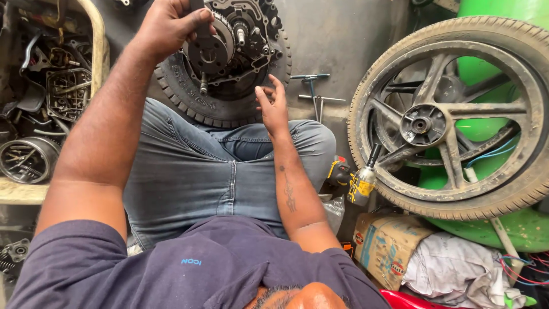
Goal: The recorder is assembling or disassembling a motorcycle engine clutch assembly and related components using tools while sitting on the floor.
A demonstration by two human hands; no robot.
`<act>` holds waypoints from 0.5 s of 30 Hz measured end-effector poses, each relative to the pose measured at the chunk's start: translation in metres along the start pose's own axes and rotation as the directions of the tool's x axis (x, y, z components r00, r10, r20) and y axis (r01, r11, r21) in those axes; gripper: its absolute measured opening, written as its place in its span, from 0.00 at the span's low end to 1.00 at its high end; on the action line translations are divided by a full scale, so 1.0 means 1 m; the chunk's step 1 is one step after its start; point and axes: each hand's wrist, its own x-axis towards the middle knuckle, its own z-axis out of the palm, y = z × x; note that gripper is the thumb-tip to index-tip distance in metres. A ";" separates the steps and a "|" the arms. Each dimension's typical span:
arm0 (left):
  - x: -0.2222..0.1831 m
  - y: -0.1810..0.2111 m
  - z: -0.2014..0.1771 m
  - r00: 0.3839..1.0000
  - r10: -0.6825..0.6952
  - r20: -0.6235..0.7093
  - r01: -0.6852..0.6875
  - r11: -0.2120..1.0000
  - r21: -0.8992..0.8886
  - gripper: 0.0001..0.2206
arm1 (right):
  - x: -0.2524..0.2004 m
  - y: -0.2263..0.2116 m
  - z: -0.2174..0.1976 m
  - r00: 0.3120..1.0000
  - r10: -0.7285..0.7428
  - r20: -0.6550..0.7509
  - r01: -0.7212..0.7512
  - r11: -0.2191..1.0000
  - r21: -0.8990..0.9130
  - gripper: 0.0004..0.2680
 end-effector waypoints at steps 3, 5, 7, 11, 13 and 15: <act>0.000 0.003 -0.003 1.000 0.008 0.012 -0.008 1.000 0.011 0.08 | -0.003 -0.007 0.002 0.999 0.013 0.047 -0.012 1.000 -0.024 0.25; -0.002 0.005 -0.005 1.000 0.011 0.028 -0.011 1.000 0.020 0.08 | -0.006 -0.013 0.003 0.997 0.032 0.071 -0.030 0.999 -0.038 0.24; -0.003 0.005 -0.006 1.000 -0.020 0.023 0.019 0.999 0.048 0.08 | -0.009 -0.017 0.005 0.995 0.034 0.099 -0.027 0.997 -0.077 0.23; -0.002 0.001 -0.011 0.999 -0.019 0.029 0.018 0.999 0.043 0.08 | -0.013 -0.022 0.007 0.993 0.064 0.095 -0.055 0.994 -0.091 0.22; -0.002 0.000 -0.013 0.999 0.013 0.049 -0.014 1.000 0.018 0.08 | -0.016 -0.025 0.010 0.993 0.063 0.100 -0.049 0.989 -0.141 0.20; -0.001 -0.002 -0.014 0.998 0.015 0.057 -0.016 1.000 0.010 0.08 | -0.017 -0.025 0.011 0.993 0.049 0.105 -0.032 0.988 -0.152 0.19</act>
